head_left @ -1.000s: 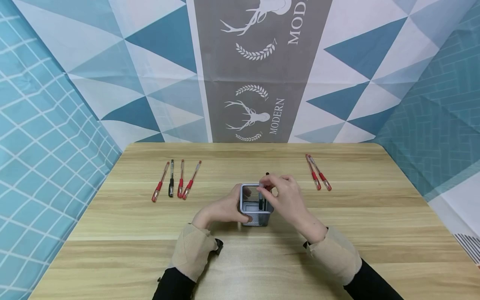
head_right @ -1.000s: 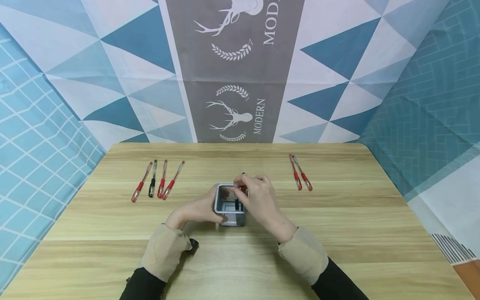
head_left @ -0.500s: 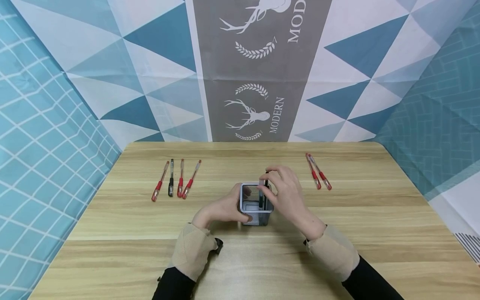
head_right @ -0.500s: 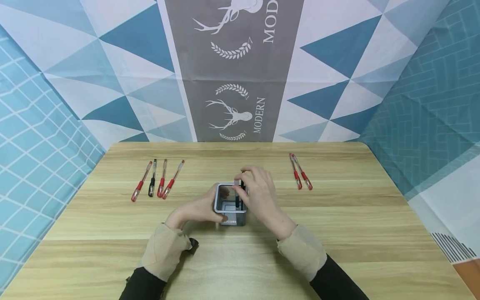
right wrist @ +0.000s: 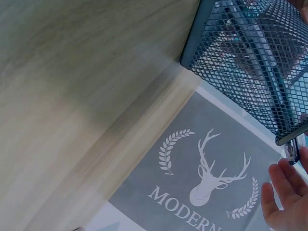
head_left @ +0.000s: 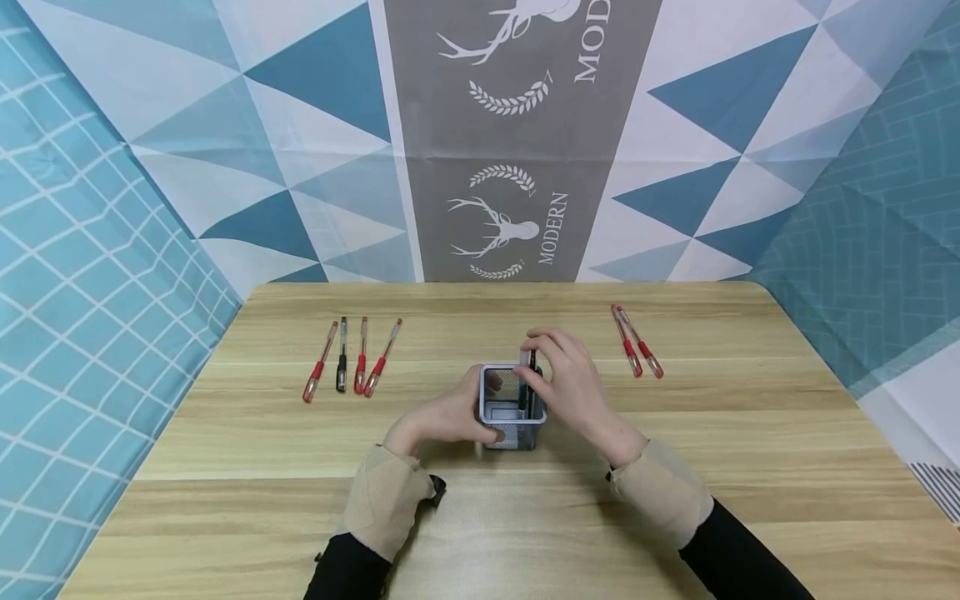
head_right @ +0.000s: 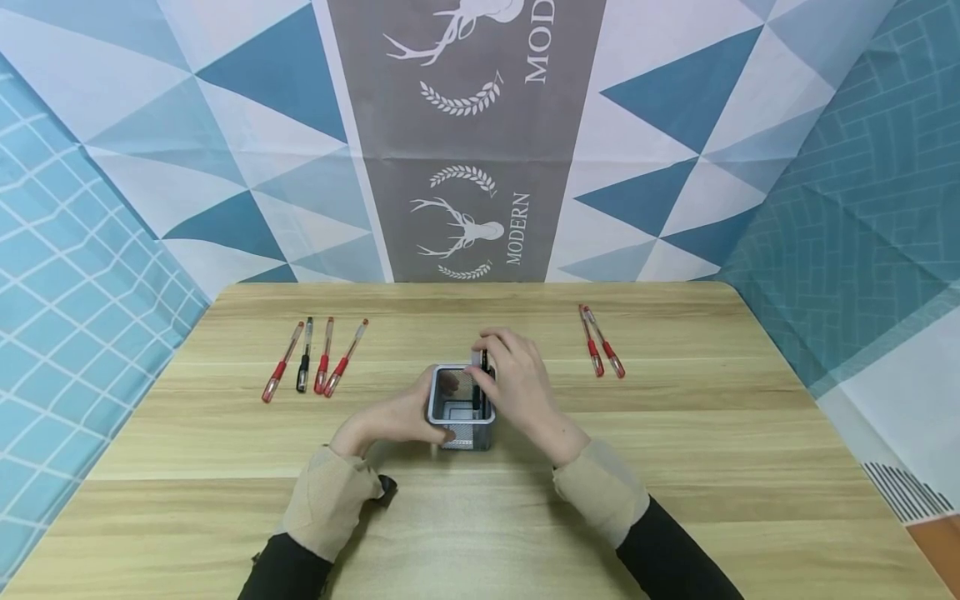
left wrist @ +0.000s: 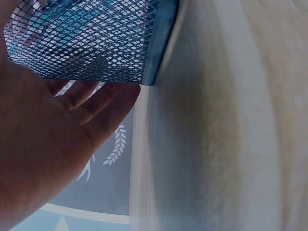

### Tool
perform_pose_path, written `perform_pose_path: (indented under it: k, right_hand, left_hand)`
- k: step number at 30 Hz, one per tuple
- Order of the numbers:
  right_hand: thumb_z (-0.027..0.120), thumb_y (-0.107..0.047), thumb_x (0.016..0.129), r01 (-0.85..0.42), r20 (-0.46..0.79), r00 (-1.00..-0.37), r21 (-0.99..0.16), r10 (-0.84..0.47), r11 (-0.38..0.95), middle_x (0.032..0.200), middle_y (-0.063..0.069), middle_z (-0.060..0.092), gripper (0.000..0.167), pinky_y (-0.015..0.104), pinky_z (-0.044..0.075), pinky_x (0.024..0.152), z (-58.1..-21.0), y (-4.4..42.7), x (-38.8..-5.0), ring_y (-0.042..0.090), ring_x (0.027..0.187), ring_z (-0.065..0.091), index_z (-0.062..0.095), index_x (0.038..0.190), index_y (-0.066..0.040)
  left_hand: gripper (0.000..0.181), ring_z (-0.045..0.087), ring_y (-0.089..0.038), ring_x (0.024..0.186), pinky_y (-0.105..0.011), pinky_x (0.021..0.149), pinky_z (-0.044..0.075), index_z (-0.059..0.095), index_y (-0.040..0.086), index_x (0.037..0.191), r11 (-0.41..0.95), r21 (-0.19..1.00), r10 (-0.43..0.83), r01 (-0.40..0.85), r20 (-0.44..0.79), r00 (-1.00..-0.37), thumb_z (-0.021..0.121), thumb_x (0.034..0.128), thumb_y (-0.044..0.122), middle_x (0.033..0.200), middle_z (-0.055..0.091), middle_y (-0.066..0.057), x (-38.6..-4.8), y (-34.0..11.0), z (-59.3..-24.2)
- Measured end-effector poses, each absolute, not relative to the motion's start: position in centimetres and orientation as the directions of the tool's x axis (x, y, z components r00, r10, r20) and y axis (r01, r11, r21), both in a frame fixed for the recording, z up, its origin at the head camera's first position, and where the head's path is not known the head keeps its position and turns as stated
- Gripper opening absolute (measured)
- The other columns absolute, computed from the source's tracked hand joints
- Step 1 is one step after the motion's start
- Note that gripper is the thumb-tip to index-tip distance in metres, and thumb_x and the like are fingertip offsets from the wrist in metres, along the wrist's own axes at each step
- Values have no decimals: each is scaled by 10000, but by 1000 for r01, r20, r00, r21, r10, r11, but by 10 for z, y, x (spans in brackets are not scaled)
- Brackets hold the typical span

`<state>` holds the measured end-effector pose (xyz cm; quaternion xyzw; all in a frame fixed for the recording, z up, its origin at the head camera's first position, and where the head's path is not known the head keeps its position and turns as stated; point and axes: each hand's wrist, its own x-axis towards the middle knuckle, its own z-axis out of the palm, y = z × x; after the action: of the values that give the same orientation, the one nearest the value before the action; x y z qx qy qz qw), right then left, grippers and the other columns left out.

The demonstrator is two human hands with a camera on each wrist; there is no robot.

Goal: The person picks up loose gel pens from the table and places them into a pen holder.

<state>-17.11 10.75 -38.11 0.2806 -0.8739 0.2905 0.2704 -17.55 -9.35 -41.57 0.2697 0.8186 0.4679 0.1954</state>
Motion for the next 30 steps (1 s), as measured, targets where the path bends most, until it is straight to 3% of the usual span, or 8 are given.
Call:
perform_pose_path:
  k: [21,30]
  right_hand:
    - [693,-214,779,-663,643,-683,-347,-346,663,1106,85,572,385,366,419,935,-381,114,-172,223,1042,531,570,1091,-25]
    - [644,-188,814,-637,701,-657,-320,-277,701,1059,127,607,293,405,428,897,-375,140,-175,268,1010,551,596,1049,-19]
  left_hand:
    - [775,477,-276,1079,-346,953,379,265,52,1249,435,867,616,242,-90,-783,734,632,78,1232,398,-159,-175,-93,-415]
    - [777,476,-277,1087,-366,979,374,289,54,1244,446,864,605,234,-99,-790,752,621,92,1241,401,-138,-173,-94,-413]
